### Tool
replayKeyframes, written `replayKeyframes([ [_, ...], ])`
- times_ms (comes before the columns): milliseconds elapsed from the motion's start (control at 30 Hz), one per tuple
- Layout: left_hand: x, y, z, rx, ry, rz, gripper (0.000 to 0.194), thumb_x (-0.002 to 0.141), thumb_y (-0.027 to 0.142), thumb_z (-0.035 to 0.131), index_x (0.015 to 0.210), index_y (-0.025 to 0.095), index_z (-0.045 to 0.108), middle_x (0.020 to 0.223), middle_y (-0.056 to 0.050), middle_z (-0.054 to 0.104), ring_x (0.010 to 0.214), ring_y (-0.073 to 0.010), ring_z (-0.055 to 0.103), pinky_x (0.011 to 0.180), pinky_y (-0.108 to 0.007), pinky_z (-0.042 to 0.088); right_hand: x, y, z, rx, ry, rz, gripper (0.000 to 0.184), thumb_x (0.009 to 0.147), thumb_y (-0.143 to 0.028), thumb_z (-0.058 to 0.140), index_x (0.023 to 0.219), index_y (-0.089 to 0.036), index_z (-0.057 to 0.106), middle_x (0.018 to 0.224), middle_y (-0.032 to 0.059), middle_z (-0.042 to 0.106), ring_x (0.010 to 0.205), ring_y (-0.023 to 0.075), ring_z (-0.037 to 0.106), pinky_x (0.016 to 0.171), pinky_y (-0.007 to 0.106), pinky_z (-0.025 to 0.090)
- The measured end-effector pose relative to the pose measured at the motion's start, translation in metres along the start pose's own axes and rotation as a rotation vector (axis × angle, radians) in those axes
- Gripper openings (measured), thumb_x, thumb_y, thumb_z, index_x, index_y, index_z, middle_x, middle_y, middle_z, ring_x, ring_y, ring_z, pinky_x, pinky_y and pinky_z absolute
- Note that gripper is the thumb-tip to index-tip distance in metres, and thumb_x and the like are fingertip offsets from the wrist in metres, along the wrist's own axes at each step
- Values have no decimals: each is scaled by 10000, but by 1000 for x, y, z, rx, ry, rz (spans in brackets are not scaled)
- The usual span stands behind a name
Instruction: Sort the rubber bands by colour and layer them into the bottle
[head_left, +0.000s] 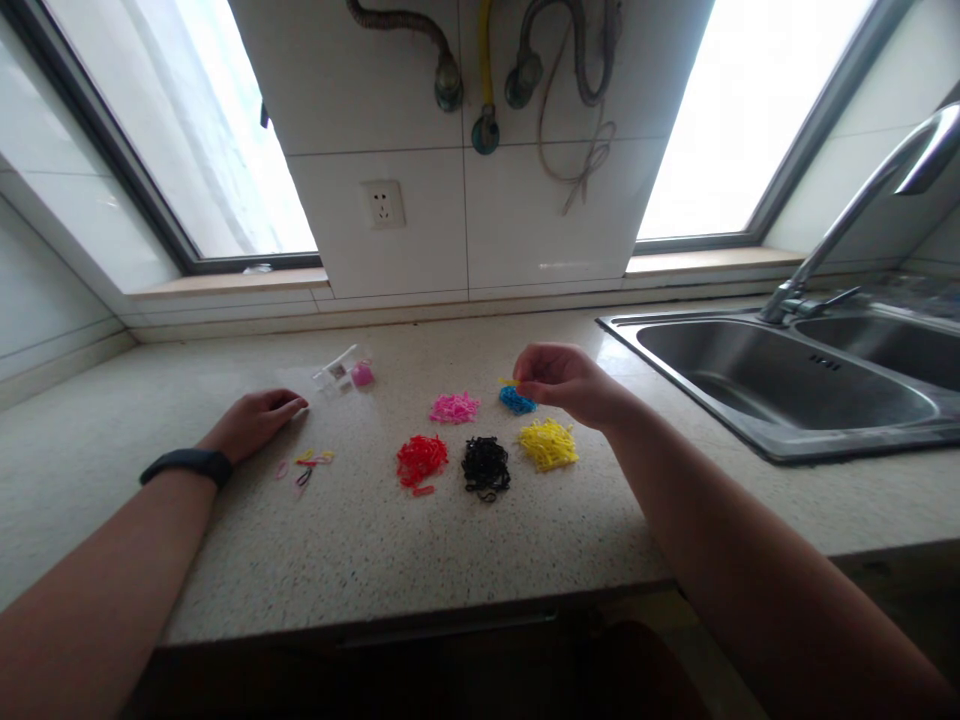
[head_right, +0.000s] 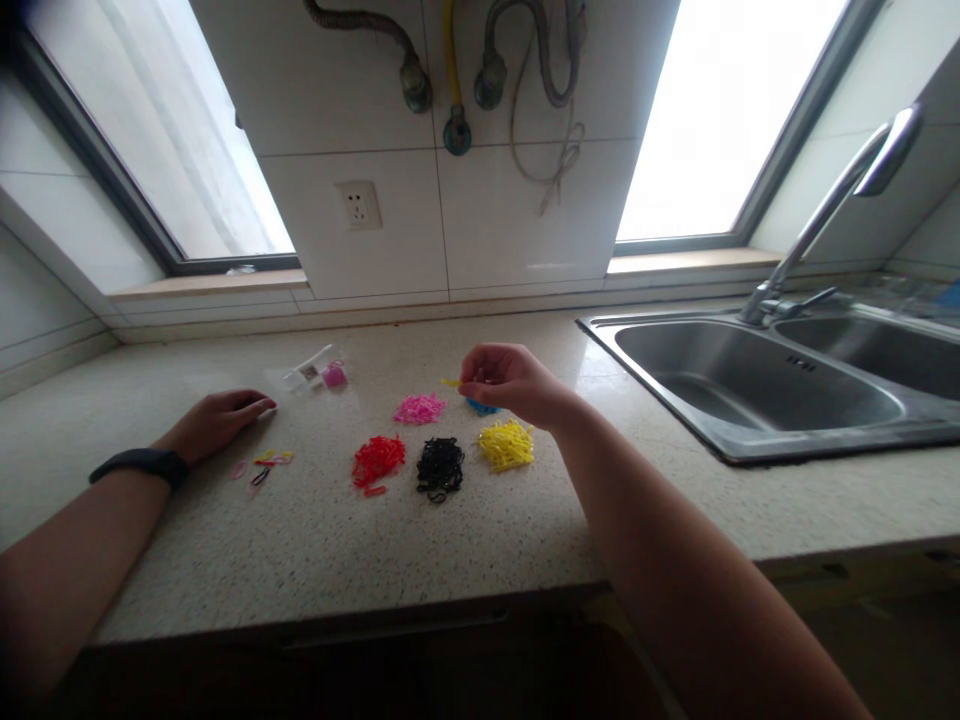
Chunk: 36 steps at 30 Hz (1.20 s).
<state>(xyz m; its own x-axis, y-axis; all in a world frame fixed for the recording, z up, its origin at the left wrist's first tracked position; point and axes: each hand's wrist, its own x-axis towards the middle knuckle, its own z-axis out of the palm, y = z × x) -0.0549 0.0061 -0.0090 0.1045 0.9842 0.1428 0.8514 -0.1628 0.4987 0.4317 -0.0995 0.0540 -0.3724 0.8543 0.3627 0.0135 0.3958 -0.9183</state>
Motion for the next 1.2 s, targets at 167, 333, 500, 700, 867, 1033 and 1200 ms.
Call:
replayKeyframes([
  [167, 0, -2, 0, 11, -44, 22, 585, 817, 643, 535, 1055, 138, 710, 851, -54, 726, 788, -218, 598, 730, -300, 439, 0, -1, 1, 5, -10, -15, 272, 723, -340, 824, 783, -185, 608, 719, -25, 539, 631, 82, 458, 554, 247, 400],
  [333, 0, -3, 0, 5, -44, 20, 577, 824, 631, 542, 1063, 131, 706, 821, -46, 715, 771, -216, 584, 715, -300, 431, 0, -3, -4, -34, 28, -8, 269, 722, -355, 813, 796, -190, 614, 710, -25, 538, 620, 87, 447, 545, 258, 384],
  [500, 0, -3, 0, 1, -50, 11, 579, 820, 645, 544, 1049, 138, 704, 751, -28, 683, 753, -216, 578, 695, -301, 428, -4, -5, -27, -273, 23, 62, 229, 742, -366, 776, 792, -188, 640, 676, -21, 553, 612, 99, 464, 555, 270, 378],
  [700, 1, -5, 0, 3, -51, 22, 574, 827, 644, 543, 1059, 145, 704, 771, -20, 688, 751, -205, 577, 695, -291, 425, -10, 2, -56, -715, -194, 288, 212, 735, -381, 754, 801, -180, 733, 657, 5, 636, 594, 120, 511, 550, 277, 371],
  [867, 1, -3, 0, 24, -38, 18, 590, 809, 656, 537, 1047, 146, 716, 794, -27, 712, 761, -212, 596, 703, -292, 434, -14, 17, -69, -747, -306, 436, 234, 725, -390, 745, 826, -179, 749, 726, 31, 702, 646, 147, 588, 596, 281, 419],
  [1033, 2, -4, 0, 55, -37, 43, 582, 812, 646, 526, 1038, 146, 719, 884, -58, 748, 837, -235, 627, 754, -294, 447, -14, 24, -73, -750, -341, 525, 230, 702, -376, 758, 821, -178, 762, 766, 50, 738, 679, 169, 624, 621, 292, 447],
  [1200, 3, -8, 1, 78, -51, 66, 555, 831, 624, 525, 1056, 151, 710, 962, -74, 756, 894, -245, 636, 799, -305, 448, -15, 24, -76, -699, -332, 555, 217, 688, -364, 770, 800, -179, 758, 764, 57, 738, 676, 176, 627, 635, 300, 462],
])
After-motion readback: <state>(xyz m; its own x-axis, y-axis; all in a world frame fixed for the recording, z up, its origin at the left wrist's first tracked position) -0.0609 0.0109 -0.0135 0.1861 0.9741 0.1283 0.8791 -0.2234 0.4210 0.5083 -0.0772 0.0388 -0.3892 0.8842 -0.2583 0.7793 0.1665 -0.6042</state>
